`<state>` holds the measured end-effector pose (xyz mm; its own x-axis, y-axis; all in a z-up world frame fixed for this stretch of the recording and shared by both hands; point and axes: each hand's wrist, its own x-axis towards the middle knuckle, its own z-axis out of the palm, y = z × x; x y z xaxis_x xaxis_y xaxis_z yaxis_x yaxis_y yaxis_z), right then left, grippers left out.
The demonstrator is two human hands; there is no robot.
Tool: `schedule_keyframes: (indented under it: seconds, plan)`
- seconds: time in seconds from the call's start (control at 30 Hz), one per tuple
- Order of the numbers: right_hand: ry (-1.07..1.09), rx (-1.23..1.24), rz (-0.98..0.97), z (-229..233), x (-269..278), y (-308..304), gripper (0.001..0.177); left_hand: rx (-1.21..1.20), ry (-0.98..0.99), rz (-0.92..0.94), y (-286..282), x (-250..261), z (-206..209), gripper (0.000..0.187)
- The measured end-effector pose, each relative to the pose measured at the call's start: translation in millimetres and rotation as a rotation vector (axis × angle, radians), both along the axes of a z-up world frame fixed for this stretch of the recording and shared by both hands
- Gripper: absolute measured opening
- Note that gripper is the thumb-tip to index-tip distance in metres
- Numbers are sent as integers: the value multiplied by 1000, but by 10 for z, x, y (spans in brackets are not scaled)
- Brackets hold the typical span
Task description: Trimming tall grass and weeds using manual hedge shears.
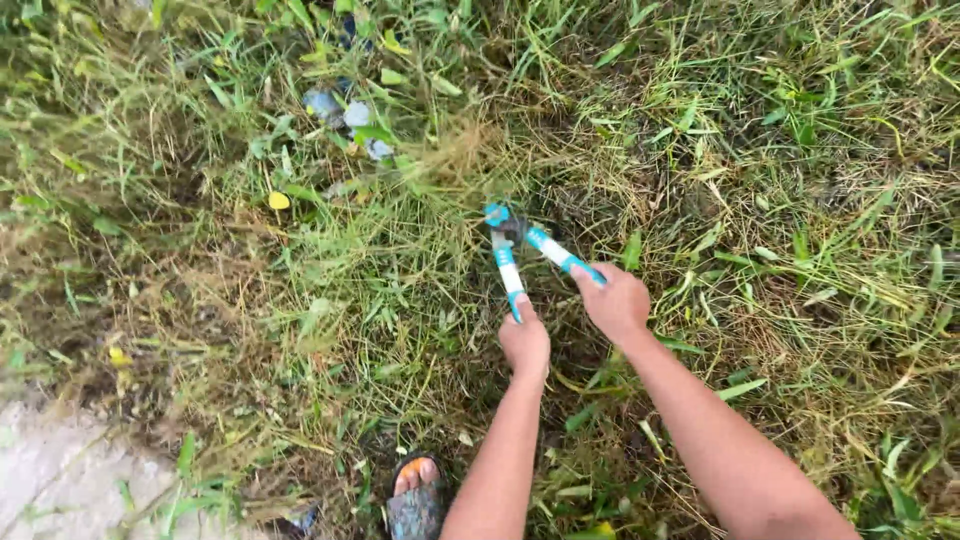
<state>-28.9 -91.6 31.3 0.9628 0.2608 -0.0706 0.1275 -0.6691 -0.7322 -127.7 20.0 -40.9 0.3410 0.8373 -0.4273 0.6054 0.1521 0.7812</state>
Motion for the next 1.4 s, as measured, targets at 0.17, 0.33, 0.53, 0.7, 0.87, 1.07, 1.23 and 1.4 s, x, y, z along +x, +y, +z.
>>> schedule_keyframes:
  seconds: [0.17,0.33,0.53,0.7,0.87,1.07,1.23,1.4]
  plan:
    - [-287,22,167,598,-271,288,29,-296,-339,220,160,-403,272,42]
    - [-382,-38,492,1403,-929,797,35,-460,-990,386,436,-648,663,40]
    - [-677,-8,638,1320,-1365,925,31,-749,-1184,292,202,-568,1632,50]
    - [-303,-222,426,1408,-816,527,31,-830,-734,519,-100,-384,1749,41]
    - [-262,63,27,777,4,-293,29,-364,-348,-9,29,-323,130,50]
    - [-71,99,-138,473,580,-908,28,69,84,-424,473,-249,330,60]
    - [-116,137,-143,12,789,-780,32,129,220,-545,734,162,373,67]
    - [53,108,-344,-179,867,-587,37,139,292,-558,829,803,492,65]
